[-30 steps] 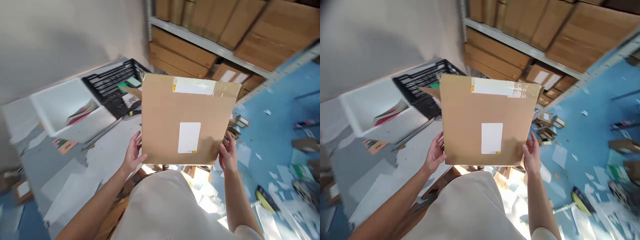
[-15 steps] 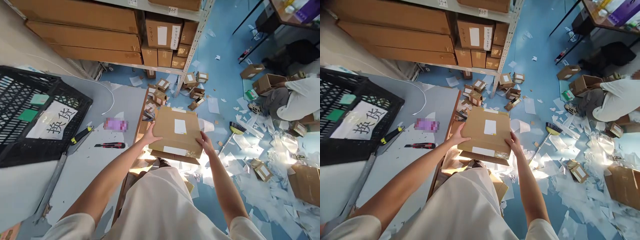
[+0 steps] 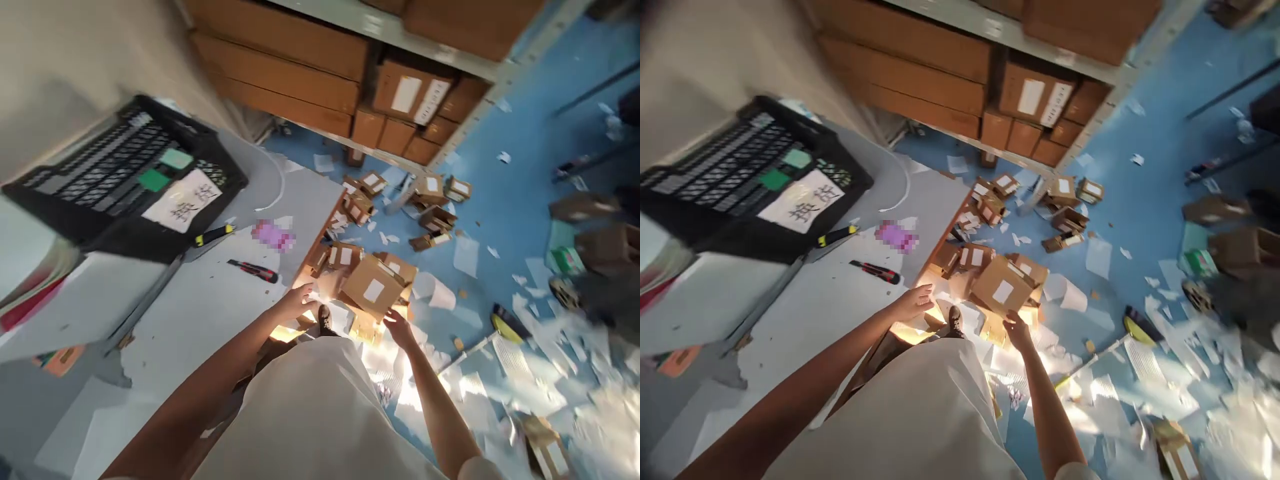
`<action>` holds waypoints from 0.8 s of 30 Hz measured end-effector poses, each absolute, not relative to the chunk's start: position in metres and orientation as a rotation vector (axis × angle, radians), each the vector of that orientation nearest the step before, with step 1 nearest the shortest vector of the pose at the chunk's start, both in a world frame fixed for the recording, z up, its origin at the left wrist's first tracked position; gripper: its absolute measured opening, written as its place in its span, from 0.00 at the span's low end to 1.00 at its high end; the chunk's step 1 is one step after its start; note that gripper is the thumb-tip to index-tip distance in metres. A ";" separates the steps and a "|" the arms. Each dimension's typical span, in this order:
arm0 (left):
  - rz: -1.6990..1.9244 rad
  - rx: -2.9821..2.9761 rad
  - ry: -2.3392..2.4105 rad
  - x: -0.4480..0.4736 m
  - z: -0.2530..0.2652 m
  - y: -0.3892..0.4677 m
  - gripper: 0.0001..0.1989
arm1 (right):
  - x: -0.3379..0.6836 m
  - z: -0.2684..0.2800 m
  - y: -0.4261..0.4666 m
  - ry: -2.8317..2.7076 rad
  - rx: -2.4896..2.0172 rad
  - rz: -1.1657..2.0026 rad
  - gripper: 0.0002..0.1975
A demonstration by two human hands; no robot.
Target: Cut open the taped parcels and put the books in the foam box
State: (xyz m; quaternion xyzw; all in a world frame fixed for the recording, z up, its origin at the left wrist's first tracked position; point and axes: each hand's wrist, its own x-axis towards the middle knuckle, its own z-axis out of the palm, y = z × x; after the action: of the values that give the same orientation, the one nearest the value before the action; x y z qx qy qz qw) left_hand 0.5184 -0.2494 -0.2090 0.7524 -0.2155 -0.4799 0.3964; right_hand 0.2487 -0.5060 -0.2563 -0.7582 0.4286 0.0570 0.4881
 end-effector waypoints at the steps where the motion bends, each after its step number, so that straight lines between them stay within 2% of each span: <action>1: -1.142 1.938 -0.464 0.519 -0.203 -0.225 0.39 | 0.267 -0.257 -0.503 0.943 -1.894 0.204 0.23; 5: -0.814 2.099 -0.083 0.495 -0.171 -0.127 0.35 | 0.364 -0.245 -0.484 0.446 -2.172 0.462 0.22; 8: -0.489 2.198 0.183 0.452 -0.135 -0.074 0.33 | 0.453 -0.223 -0.440 0.011 -2.287 0.538 0.21; 13: 0.296 2.327 0.681 0.348 -0.064 -0.012 0.23 | 0.561 -0.158 -0.257 -0.755 -2.153 0.559 0.21; 16: 0.795 2.385 1.180 0.256 -0.029 0.022 0.19 | 0.546 -0.112 -0.112 -1.116 -1.893 0.706 0.21; 19: 1.053 2.331 1.767 0.155 -0.015 0.044 0.21 | 0.481 -0.081 0.007 -1.311 -1.555 0.981 0.20; 21: 1.025 2.185 2.166 0.089 -0.018 0.050 0.26 | 0.425 -0.075 0.065 -1.388 -1.385 1.138 0.21; 24: 0.759 1.736 2.736 -0.005 -0.044 0.045 0.35 | 0.334 -0.088 0.120 -1.442 -1.248 1.395 0.27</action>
State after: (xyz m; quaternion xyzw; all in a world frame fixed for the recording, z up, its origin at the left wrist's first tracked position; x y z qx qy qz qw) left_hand -0.0047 0.0448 -0.0439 0.5194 0.8185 0.2272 -0.0930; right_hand 0.3344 0.1196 -0.0884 -0.4888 -0.5646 0.5461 0.3797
